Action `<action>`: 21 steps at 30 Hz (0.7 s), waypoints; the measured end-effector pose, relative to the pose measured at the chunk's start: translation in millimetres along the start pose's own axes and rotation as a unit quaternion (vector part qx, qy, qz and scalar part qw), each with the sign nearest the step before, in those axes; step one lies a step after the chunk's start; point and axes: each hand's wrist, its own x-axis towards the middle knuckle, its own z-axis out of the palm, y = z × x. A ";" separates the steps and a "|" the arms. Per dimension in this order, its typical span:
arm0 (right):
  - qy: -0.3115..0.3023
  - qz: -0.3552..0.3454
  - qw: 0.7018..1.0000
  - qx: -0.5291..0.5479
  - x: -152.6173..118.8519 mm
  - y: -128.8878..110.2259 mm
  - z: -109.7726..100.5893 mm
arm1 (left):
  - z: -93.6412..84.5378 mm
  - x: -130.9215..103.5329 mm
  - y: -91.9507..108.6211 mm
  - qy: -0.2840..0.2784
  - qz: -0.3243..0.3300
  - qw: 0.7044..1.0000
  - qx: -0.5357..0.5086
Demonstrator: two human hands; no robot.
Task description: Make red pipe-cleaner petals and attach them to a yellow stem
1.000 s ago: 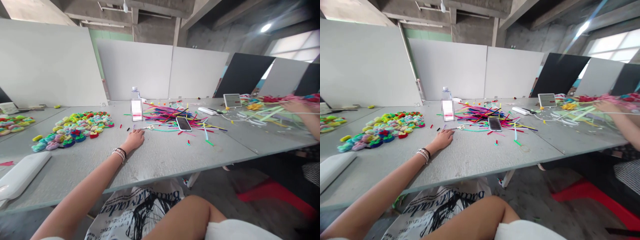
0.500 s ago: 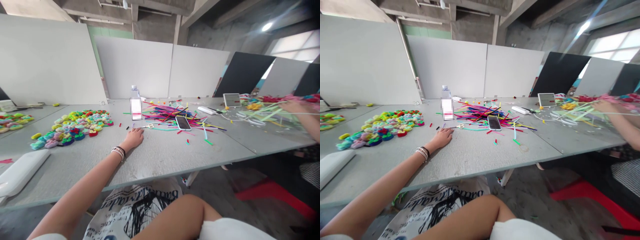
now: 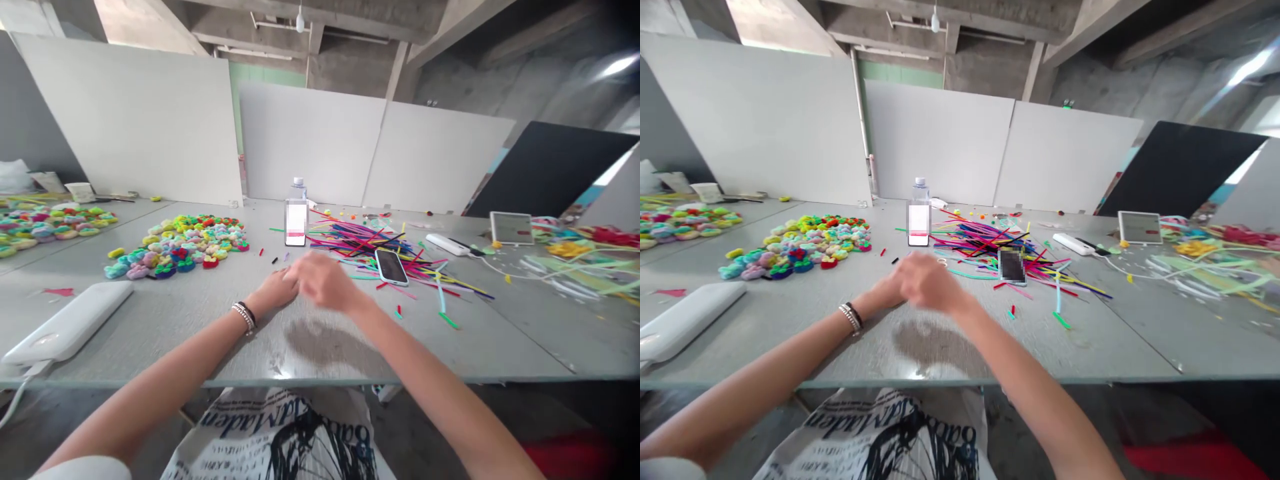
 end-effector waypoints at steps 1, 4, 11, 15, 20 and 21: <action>-0.002 0.142 0.990 -0.012 1.0 35.0 2.9 | -4.7 4.7 -0.4 -0.004 -0.015 1.000 -0.010; -0.023 0.381 0.923 -0.049 -3.9 115.3 26.5 | -14.8 28.7 1.3 -0.006 -0.072 0.996 -0.052; 0.041 0.490 0.869 -0.052 -6.6 141.5 71.0 | 14.7 73.7 44.6 0.055 -0.176 0.945 -0.271; 0.059 0.425 0.901 0.067 11.1 98.0 77.6 | 28.7 78.0 47.8 0.212 -0.224 0.772 -0.556; 0.027 0.324 0.896 0.302 24.1 60.0 90.2 | 38.8 72.5 17.9 0.219 -0.308 0.628 -0.680; 0.038 0.325 0.885 0.331 25.4 59.7 92.0 | 40.9 71.8 13.0 0.213 -0.310 0.627 -0.682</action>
